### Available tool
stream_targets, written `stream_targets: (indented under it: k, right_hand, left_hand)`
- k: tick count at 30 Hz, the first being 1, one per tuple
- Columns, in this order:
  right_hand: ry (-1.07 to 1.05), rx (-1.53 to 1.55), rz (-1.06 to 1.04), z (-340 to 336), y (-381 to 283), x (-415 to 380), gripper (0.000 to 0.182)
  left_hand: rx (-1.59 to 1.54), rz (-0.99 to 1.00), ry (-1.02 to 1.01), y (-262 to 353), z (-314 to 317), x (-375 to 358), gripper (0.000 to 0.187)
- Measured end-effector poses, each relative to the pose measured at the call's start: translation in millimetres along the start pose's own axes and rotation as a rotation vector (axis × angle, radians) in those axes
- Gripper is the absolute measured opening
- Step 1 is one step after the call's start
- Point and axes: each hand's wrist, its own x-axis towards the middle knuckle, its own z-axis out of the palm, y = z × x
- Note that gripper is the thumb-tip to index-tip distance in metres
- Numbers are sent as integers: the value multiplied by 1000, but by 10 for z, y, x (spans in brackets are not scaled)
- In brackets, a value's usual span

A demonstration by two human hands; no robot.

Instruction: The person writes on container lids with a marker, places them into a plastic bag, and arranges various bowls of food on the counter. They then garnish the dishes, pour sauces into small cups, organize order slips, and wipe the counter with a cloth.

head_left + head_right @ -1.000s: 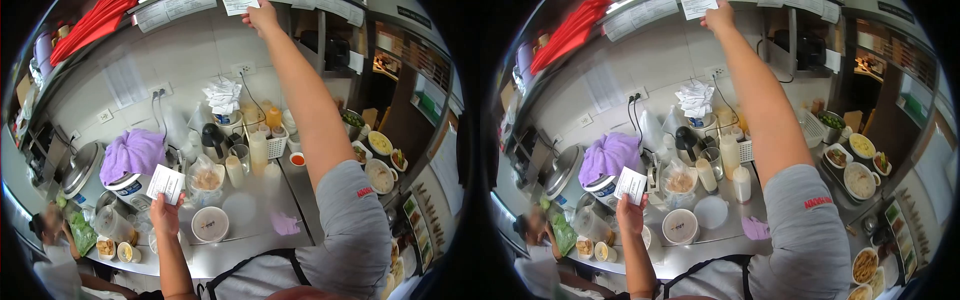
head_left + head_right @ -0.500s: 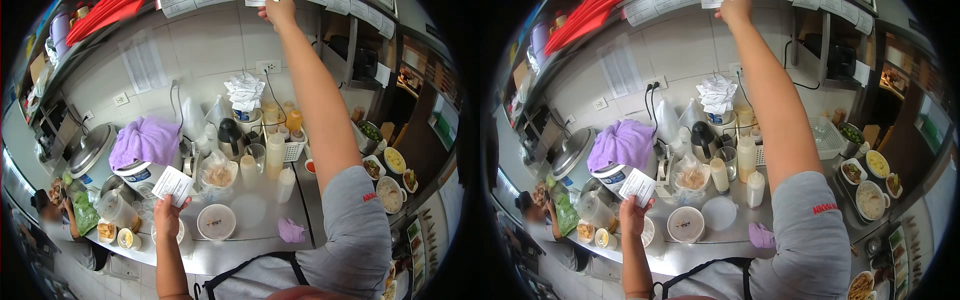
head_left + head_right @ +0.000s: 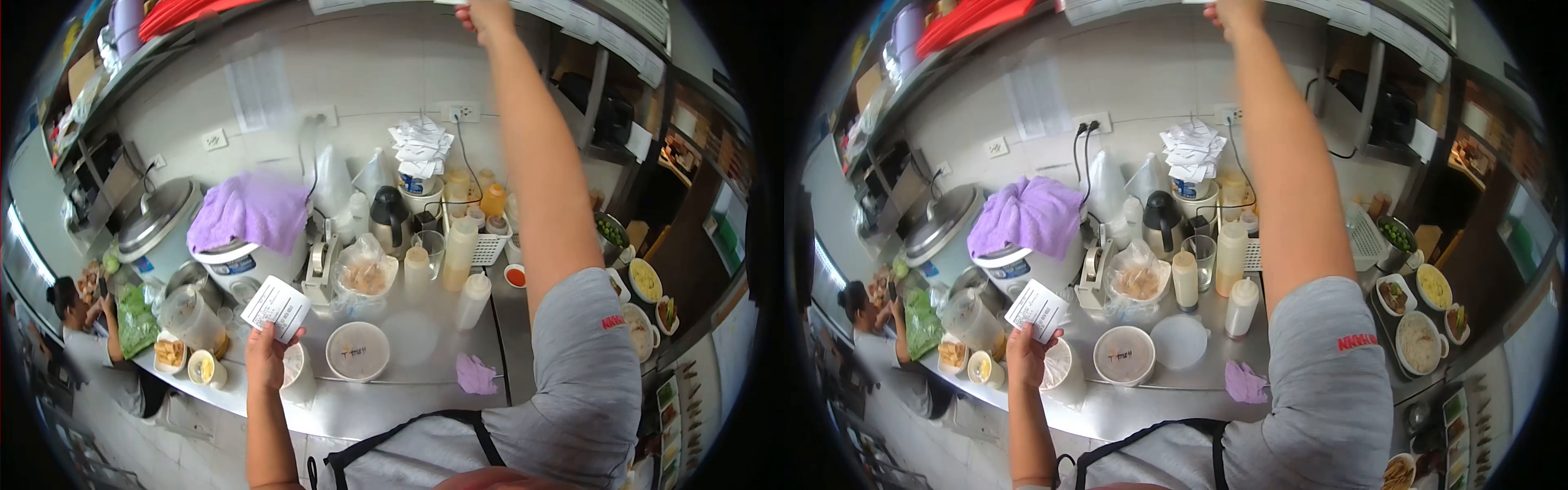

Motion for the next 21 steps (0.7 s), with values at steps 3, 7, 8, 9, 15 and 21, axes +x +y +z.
stream_targets:
  k: [3,7,8,9,15,21]
  right_hand:
    - [-35,-27,-20,-85,-47,239,27]
    - [-154,112,67,-8,119,411,38]
    - [-152,184,123,51,124,317,42]
    - [-44,177,143,175,8,-115,39]
    - [-865,606,465,843,421,-1613,29]
    - [-1327,548,312,1936,-583,-3871,24]
  left_hand:
    - [1,42,101,-2,-143,-197,41]
    - [65,19,217,24,-518,-761,35]
    - [101,26,272,44,-630,-921,32]
    - [98,1,354,64,-761,-1084,31]
    - [165,34,668,230,-1520,-1767,29]
    - [209,106,803,599,-2510,-2318,32]
